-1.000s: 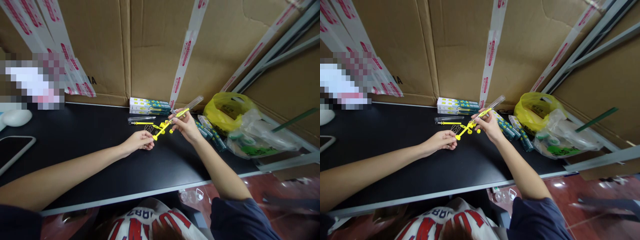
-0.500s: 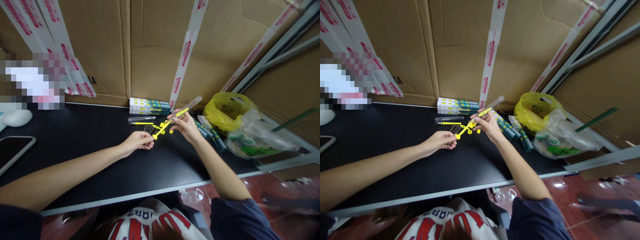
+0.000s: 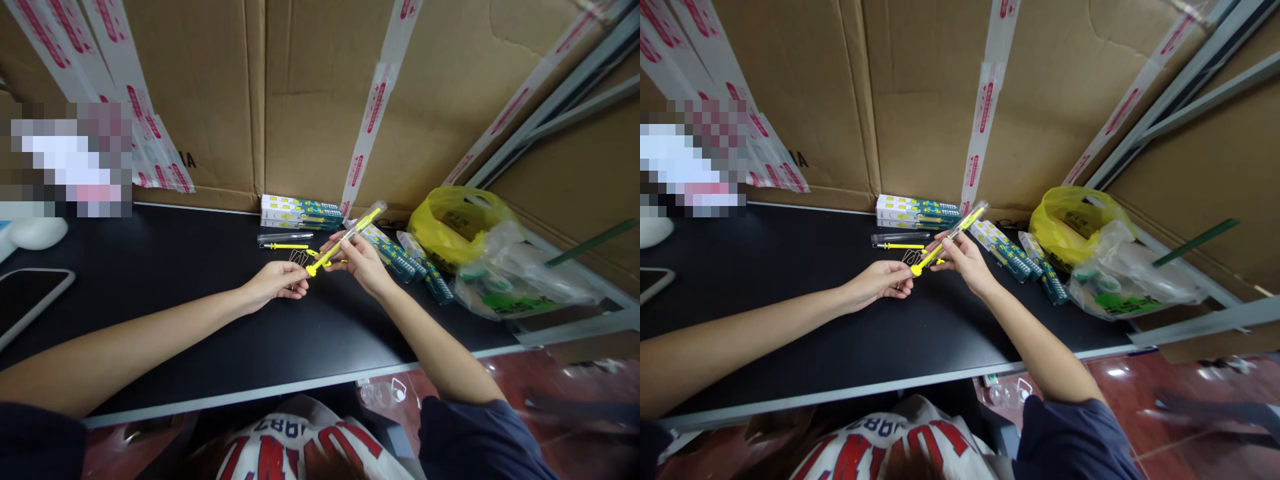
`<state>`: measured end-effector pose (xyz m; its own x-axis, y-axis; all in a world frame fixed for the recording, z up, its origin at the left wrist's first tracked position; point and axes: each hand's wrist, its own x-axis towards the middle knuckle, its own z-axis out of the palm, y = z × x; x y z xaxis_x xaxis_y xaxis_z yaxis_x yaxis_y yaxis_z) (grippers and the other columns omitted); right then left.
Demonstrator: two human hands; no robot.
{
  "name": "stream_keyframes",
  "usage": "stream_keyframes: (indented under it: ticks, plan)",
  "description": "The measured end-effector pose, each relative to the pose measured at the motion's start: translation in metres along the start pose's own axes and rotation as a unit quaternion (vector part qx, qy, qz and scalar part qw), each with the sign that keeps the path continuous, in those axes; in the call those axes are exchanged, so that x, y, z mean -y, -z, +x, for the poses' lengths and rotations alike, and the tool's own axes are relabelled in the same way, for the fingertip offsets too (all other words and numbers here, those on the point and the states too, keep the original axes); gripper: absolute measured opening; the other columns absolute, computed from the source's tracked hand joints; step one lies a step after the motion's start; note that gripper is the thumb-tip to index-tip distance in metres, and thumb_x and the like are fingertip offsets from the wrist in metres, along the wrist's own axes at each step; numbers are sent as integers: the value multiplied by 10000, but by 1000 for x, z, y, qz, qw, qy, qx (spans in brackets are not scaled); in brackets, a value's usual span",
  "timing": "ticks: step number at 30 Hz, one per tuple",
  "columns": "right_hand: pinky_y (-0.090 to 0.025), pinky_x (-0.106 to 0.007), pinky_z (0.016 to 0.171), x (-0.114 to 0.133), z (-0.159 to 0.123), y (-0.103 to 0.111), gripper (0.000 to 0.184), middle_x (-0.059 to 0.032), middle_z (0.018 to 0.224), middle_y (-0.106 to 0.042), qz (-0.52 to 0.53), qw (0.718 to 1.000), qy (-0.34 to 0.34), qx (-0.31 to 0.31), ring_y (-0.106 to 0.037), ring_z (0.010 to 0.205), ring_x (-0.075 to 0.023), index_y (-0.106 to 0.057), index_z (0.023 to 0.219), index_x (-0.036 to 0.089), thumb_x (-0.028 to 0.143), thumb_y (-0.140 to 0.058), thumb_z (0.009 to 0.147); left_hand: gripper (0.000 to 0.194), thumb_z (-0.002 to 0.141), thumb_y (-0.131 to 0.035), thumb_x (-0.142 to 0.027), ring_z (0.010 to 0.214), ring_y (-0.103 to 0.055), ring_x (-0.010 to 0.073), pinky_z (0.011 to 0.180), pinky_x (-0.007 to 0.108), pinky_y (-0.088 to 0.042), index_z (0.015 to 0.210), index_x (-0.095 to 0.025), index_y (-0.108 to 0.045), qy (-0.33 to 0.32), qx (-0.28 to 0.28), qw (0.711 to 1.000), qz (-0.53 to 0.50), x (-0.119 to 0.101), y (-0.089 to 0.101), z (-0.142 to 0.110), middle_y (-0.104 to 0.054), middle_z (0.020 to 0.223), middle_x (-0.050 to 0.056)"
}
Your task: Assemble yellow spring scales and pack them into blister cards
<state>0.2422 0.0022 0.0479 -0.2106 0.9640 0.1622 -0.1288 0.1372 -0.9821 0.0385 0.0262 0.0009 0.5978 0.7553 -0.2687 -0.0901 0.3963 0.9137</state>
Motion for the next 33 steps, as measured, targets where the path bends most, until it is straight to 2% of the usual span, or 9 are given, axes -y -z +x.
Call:
stream_keyframes:
  ticks: [16, 33]
  plan:
    - [-609, -246, 570, -13, -2, -11, 305, -30, 827, -690, -45, 998, 34, -24, -681, 706, -141, -563, 935, 180, 412, -698, 790, 366, 664, -787, -422, 580, -617, 89, 584, 221, -525, 753, -115, -609, -4, 7, 1000, 15, -1, -2, -1, -644, 664, 14]
    - [-603, -249, 566, -17, -3, -12, 308, -30, 822, -690, -41, 998, 42, -19, -682, 711, -147, -566, 949, 170, 397, -700, 790, 382, 654, -788, -434, 575, -608, 85, 574, 212, -520, 750, -114, -603, -4, 14, 1000, 18, -1, -1, -1, -635, 659, 7]
